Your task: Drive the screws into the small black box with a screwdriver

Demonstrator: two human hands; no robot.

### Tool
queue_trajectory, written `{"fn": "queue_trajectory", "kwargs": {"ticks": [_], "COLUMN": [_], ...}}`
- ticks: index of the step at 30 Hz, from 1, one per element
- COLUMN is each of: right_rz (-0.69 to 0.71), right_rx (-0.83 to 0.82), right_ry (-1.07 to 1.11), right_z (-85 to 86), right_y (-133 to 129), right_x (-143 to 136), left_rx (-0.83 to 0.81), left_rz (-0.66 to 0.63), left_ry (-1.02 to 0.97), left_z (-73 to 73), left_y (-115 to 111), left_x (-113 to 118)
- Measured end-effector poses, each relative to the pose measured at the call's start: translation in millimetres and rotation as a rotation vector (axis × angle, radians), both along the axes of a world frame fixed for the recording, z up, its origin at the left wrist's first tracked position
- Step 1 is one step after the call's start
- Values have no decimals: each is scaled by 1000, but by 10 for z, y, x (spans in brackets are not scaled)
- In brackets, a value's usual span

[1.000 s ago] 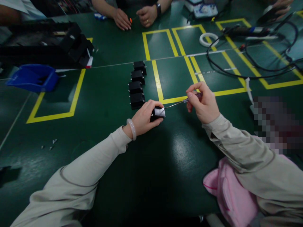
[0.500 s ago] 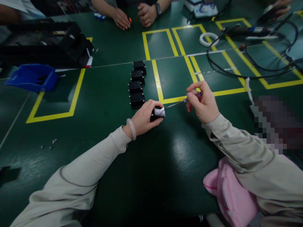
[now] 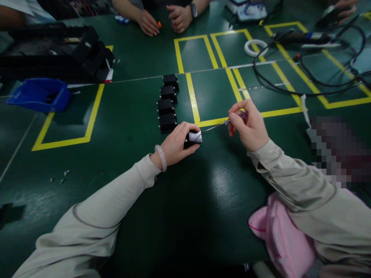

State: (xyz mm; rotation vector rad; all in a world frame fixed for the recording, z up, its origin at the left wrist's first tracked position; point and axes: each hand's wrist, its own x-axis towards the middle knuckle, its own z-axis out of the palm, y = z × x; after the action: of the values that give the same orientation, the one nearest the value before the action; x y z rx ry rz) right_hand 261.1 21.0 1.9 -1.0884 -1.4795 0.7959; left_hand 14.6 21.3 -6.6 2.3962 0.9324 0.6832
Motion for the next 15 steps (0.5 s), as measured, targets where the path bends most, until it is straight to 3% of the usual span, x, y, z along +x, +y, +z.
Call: {"fn": "queue_trajectory", "kwargs": {"ticks": [15], "right_rz": [8], "right_rx": [5], "right_ry": [-24], "right_z": [4], "right_y": [-7], "right_x": [-2], "left_rx": [-10], "left_rz": [8], "left_ry": [9], "left_z": [-1], "left_y": [-4], "left_x": [-4]}}
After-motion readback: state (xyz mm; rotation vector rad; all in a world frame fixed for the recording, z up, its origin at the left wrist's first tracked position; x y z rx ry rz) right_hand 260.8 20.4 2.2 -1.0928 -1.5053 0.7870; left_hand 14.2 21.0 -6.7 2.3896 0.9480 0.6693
